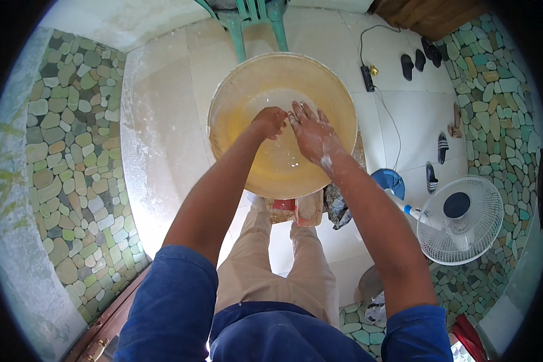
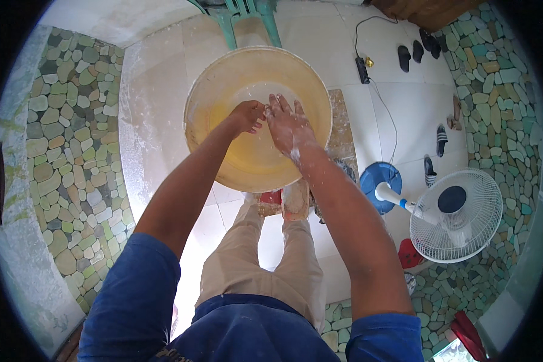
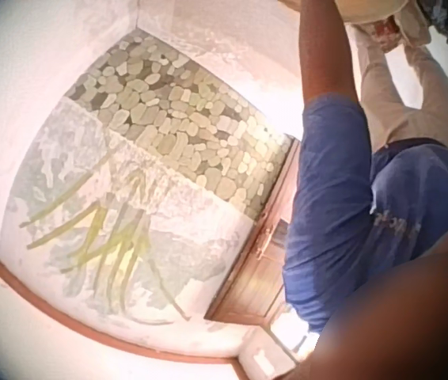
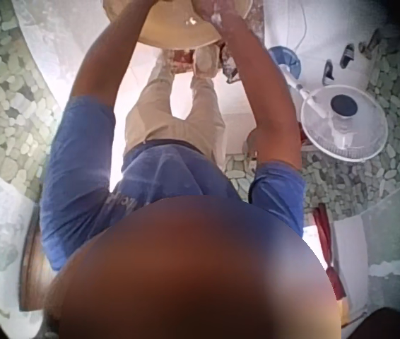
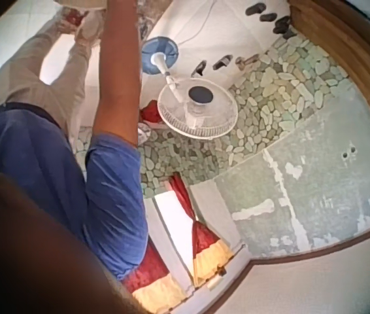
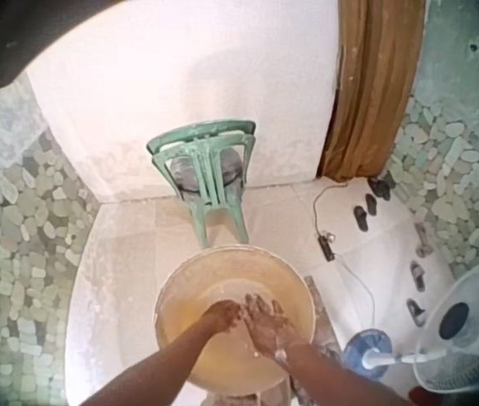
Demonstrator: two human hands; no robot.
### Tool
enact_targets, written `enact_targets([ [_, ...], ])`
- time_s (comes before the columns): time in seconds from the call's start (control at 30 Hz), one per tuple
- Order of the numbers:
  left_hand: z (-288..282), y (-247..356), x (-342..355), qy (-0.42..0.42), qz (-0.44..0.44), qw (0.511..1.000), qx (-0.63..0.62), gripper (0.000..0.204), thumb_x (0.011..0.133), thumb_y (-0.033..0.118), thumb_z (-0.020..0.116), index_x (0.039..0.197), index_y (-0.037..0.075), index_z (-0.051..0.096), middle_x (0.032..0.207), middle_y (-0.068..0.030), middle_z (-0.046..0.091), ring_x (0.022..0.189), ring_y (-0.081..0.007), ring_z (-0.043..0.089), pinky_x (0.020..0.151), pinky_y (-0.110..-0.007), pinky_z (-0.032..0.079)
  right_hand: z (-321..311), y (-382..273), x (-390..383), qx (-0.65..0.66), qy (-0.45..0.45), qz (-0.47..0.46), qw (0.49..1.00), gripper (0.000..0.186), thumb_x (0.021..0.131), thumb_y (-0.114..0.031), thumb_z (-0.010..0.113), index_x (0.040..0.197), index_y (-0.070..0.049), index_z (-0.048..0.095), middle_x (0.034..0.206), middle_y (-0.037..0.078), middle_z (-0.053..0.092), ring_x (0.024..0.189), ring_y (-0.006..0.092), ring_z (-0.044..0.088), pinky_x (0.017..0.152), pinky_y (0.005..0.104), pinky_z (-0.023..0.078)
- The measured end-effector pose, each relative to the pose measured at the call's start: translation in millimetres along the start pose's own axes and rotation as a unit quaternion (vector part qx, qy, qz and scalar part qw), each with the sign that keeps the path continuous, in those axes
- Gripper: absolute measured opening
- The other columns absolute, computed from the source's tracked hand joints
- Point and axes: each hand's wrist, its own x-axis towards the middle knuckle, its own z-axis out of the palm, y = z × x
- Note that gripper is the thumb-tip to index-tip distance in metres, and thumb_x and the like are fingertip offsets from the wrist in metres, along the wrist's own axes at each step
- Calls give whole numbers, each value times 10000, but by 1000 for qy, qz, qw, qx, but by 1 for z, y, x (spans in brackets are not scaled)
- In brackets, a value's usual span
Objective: The recorder mixes putty in a bucket and then uses a scraper to apply the putty to a wall for repair.
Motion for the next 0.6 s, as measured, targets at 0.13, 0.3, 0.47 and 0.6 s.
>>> enact_targets([
  [0.13, 7, 23, -38, -117, -55, 916, -381, 380, 918, 300, 656, 1164, 23, 572, 1033, -70, 653, 962, -220, 645, 846, -373, 538, -15, -7, -20, -7, -21, -23, 1000, 657, 879, -115, 513, 1489, -25, 285, 1585, 143, 189, 1462, 289, 206, 1159, 521, 227],
  [0.3, 25, 25, -62, -49, 125, 934, -331, 301, 941, 277, 633, 1097, 20, 624, 1070, -78, 650, 971, -196, 630, 868, -370, 528, -24, -16, -32, 13, 35, -47, 998, 687, 868, -173, 567, 1480, -18, 297, 1585, 160, 173, 1473, 297, 160, 1165, 545, 184],
  [0.47, 34, 22, -59, -2, 90, 940, -330, 277, 916, 299, 663, 992, 33, 667, 960, -70, 673, 835, -169, 644, 755, -330, 544, -30, -24, -38, 46, -28, -23, 998, 705, 844, -258, 652, 1433, 4, 366, 1556, 198, 219, 1469, 320, 159, 1167, 551, 173],
  [0.6, 41, 21, -58, 44, 59, 945, -318, 272, 912, 317, 660, 893, 46, 673, 837, -46, 663, 728, -151, 627, 669, -303, 535, -33, -25, -40, 60, -73, -34, 995, 691, 828, -248, 696, 1403, 1, 405, 1537, 181, 272, 1459, 305, 194, 1168, 541, 192],
])
